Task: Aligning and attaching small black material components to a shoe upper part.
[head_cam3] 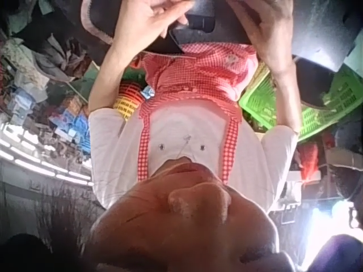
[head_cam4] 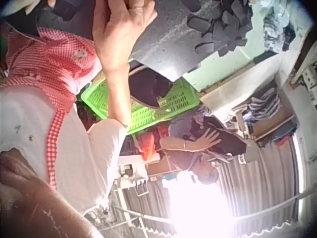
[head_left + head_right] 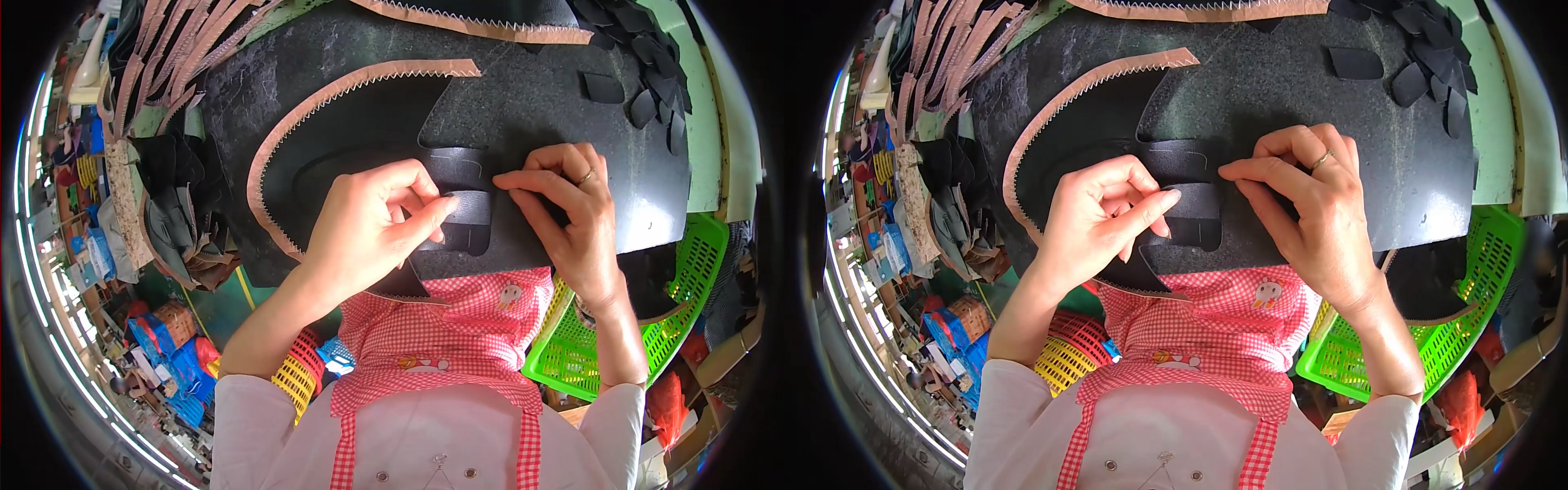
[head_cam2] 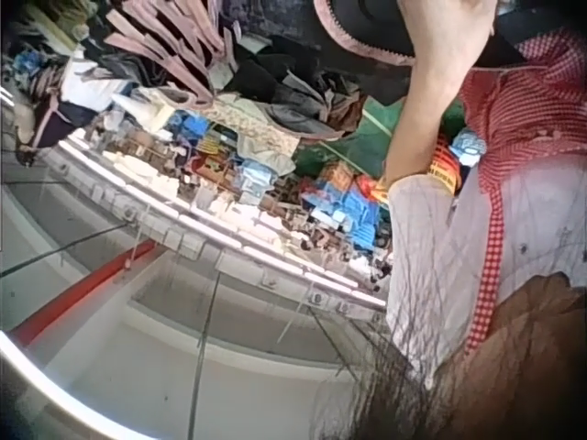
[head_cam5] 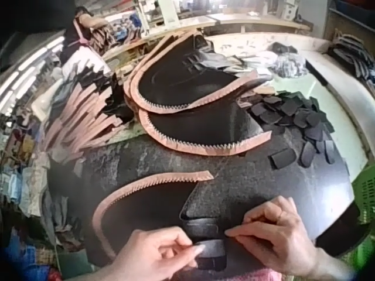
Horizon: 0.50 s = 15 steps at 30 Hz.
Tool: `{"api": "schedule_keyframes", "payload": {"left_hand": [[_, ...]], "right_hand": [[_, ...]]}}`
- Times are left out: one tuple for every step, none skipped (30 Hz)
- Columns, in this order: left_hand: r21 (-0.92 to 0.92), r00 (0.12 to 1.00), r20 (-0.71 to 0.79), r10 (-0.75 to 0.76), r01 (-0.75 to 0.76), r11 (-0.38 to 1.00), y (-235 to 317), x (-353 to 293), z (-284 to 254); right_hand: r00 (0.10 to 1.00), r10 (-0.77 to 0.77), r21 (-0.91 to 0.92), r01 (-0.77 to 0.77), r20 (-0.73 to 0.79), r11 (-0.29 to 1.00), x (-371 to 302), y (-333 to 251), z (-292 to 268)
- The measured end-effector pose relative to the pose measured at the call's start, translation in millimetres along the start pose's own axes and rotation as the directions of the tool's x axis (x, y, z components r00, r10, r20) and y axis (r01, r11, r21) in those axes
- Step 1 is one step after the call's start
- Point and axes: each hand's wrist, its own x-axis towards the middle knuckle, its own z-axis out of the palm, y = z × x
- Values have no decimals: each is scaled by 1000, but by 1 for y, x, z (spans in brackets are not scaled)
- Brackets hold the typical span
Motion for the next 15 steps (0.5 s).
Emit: {"api": "schedule_keyframes", "payload": {"left_hand": [[3, 1000, 4, -5, 5, 1000, 0, 0, 1], [-5, 1000, 0, -12, 13, 1000, 1, 1, 1], [-13, 1000, -3, -19, 19, 1000, 1, 1, 2], [-10, 1000, 0, -21, 21, 1000, 1, 1, 2], [-21, 1000, -8, -21, 20, 1000, 0, 1, 2], [-31, 1000, -16, -20, 19, 999, 0, 1, 2], [-31, 1000, -13, -20, 20, 999, 0, 1, 3], [-21, 1000, -14, -26, 26, 999, 1, 2, 3], [-11, 999, -16, -33, 32, 999, 1, 2, 4], [-10, 999, -17, -33, 33, 999, 2, 2, 4], [-11, 999, -14, -38, 38, 999, 4, 2, 3], [-12, 999, -11, -44, 43, 999, 4, 2, 3], [-12, 999, -12, -43, 43, 999, 4, 1, 4], [2, 999, -21, -29, 29, 1000, 3, 1, 4], [16, 999, -30, -15, 16, 1000, 2, 0, 5]], "right_hand": [[1000, -3, 2, 3, -5, 1000, 0, 1, 0], [1000, 2, 6, -2, -6, 1000, 0, 2, 0], [1000, -2, 7, 2, -2, 1000, 1, 2, 0], [1000, -7, 6, 7, 2, 1000, 1, 2, 0], [1000, -4, 8, 4, 1, 1000, 0, 2, 1], [1000, -11, 8, 11, -4, 1000, 0, 3, 1], [1000, -17, 5, 17, -8, 1000, 0, 3, 1], [1000, -14, 5, 14, -9, 1000, 0, 3, 1], [1000, -14, 4, 14, -12, 1000, -1, 4, 1], [1000, -16, 5, 16, -16, 1000, -1, 4, 2], [1000, -17, 6, 17, -17, 1000, -1, 3, 2], [1000, -13, 4, 13, -16, 1000, -1, 3, 2], [1000, -10, 2, 10, -14, 1000, -2, 2, 2], [1000, -11, 2, 11, -14, 1000, -2, 1, 2], [1000, -4, 4, 4, -20, 1000, -2, 1, 3]]}}
